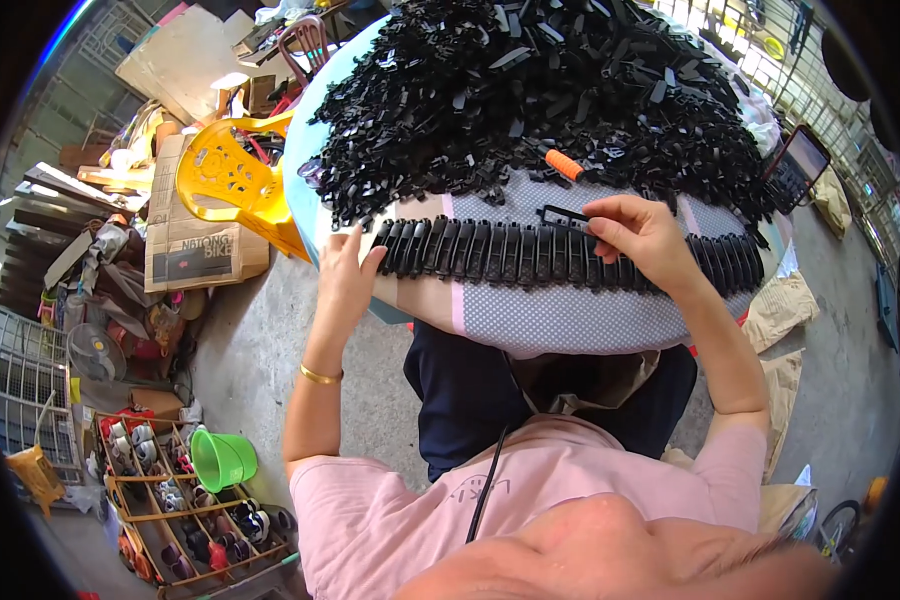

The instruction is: The recorder is assembling small black plastic components by hand and with a small screwdriver on a round table.

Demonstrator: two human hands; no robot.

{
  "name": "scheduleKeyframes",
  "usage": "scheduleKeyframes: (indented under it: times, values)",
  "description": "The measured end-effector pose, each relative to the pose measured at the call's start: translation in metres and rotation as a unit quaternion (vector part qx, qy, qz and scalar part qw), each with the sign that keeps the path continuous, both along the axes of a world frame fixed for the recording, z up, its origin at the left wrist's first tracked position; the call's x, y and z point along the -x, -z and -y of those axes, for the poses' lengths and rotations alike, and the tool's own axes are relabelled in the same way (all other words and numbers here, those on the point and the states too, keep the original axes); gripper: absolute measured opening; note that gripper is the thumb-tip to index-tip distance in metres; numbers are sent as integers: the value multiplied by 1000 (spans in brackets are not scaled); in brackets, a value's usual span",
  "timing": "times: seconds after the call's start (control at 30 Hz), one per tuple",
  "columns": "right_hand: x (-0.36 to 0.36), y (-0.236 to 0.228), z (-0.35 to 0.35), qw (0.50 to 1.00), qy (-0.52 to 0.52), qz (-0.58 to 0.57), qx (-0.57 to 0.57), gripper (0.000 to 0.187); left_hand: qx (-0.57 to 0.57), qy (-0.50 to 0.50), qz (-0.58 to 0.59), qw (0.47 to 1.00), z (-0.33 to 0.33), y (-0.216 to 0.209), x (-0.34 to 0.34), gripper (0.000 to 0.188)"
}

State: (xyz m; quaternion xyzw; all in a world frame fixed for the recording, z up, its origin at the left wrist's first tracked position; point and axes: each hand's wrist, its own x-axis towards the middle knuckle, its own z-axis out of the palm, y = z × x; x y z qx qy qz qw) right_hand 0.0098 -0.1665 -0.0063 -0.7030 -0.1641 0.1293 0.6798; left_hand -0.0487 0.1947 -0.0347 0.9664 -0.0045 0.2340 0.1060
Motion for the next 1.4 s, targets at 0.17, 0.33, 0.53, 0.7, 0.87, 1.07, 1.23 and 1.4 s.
scheduleKeyframes:
  times: [0.17, 0.33, 0.53, 0.7, 0.87, 1.07, 1.23, 1.4]
  values:
    - [19, 7, -18, 987, 55, 149, -7, 28, 348, 169, -49, 921, 88, -21, 5, 25]
    - [34, 15, -32, 742, 102, 637, 182, 43, 721, 259, -151, 624, 163, 1, -1, 37]
    - [13, 3, -3, 775, 122, 592, 186, 30, 828, 265, -144, 472, 169, 1, -3, 27]
    - [-71, 18, 49, 799, 212, 421, 373, 13, 830, 282, -118, 468, 164, 5, -1, 25]
    - [-99, 18, 45, 793, 76, 385, 466, 17, 818, 267, -177, 477, 157, 11, 14, 32]
    - [-91, 19, 22, 775, 28, 362, 517, 18, 859, 252, -224, 385, 160, 12, 21, 35]
    - [-91, 11, 12, 707, 11, 353, 612, 21, 847, 291, -252, 367, 162, 27, 17, 19]
    - [-94, 20, 5, 772, 53, 428, 467, 22, 846, 268, -249, 389, 173, 20, 19, 22]
